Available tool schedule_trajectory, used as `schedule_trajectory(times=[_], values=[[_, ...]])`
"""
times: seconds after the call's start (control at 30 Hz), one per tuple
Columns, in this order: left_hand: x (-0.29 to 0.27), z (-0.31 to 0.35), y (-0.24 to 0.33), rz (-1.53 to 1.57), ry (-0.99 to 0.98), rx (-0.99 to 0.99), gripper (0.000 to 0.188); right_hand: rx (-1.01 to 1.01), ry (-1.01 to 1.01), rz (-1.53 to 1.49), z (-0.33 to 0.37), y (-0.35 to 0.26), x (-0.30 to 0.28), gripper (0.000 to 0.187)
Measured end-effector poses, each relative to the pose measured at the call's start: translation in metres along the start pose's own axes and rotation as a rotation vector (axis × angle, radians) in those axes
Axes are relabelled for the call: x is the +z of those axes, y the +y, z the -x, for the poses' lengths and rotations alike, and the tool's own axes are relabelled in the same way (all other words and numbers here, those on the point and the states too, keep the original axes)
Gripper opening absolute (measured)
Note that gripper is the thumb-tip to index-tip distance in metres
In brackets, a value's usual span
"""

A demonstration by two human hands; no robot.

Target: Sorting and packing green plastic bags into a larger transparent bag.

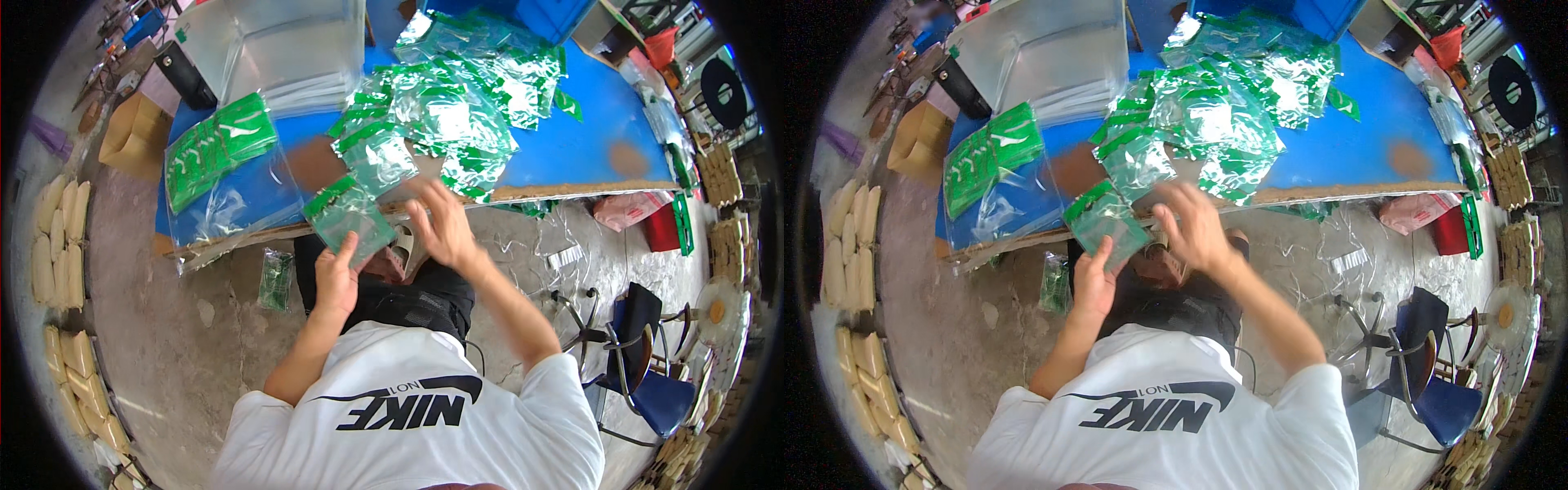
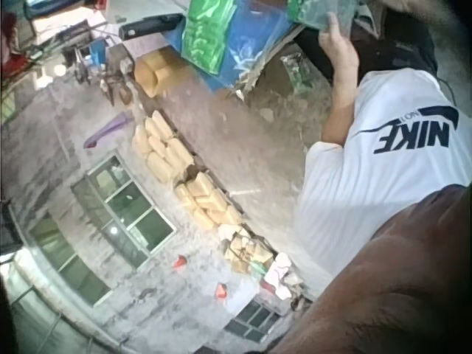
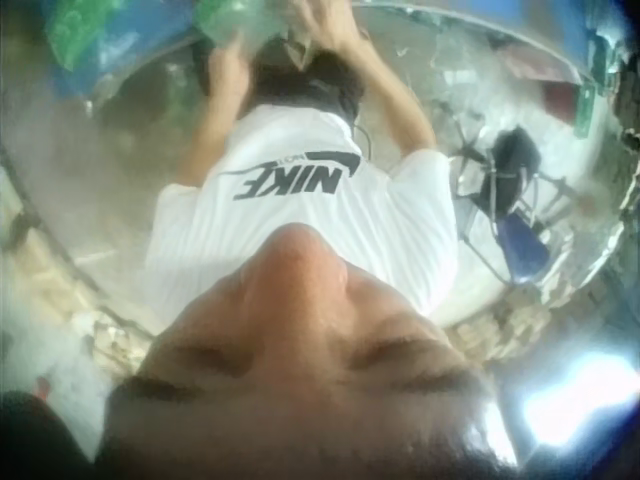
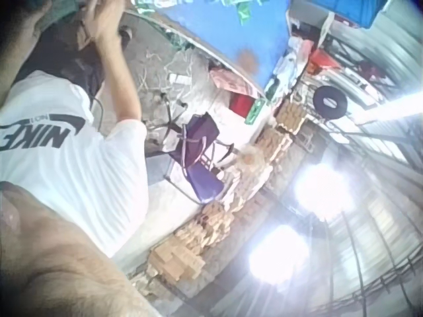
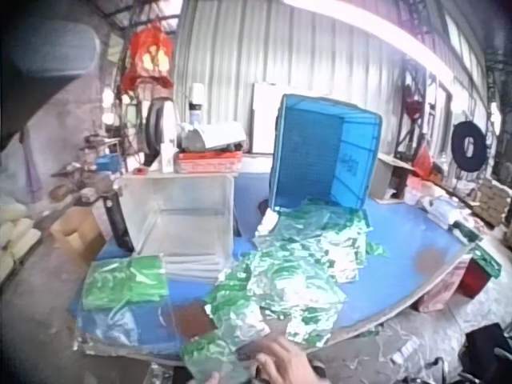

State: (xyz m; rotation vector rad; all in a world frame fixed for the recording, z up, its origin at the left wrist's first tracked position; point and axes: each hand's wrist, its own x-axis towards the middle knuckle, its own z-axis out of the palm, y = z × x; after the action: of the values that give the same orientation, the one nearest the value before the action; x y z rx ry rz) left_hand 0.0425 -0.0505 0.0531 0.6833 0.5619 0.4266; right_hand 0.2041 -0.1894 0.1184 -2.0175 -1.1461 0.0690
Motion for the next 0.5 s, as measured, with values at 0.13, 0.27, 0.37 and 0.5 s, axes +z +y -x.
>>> schedule_trajectory(times=[0.13, 0.27, 0.37, 0.5], values=[[-0.017, -0.008, 0.01, 0.01, 0.059, -0.058, 0.031, -0.394, -0.165, 0.346, -0.024, 0.029, 0.019, 0.042], [-0.029, -0.01, 0.006, -0.014, 0.007, -0.111, 0.036, -0.518, -0.377, 0.081, -0.027, 0.0, 0.024, 0.035], [-0.022, 0.0, 0.021, -0.067, 0.104, -0.032, 0.035, -0.34, -0.082, 0.24, -0.067, 0.008, 0.024, 0.038], [-0.033, -0.004, 0.028, -0.132, 0.08, -0.015, 0.036, -0.508, -0.21, 0.288, -0.062, 0.03, 0.034, 0.039]])
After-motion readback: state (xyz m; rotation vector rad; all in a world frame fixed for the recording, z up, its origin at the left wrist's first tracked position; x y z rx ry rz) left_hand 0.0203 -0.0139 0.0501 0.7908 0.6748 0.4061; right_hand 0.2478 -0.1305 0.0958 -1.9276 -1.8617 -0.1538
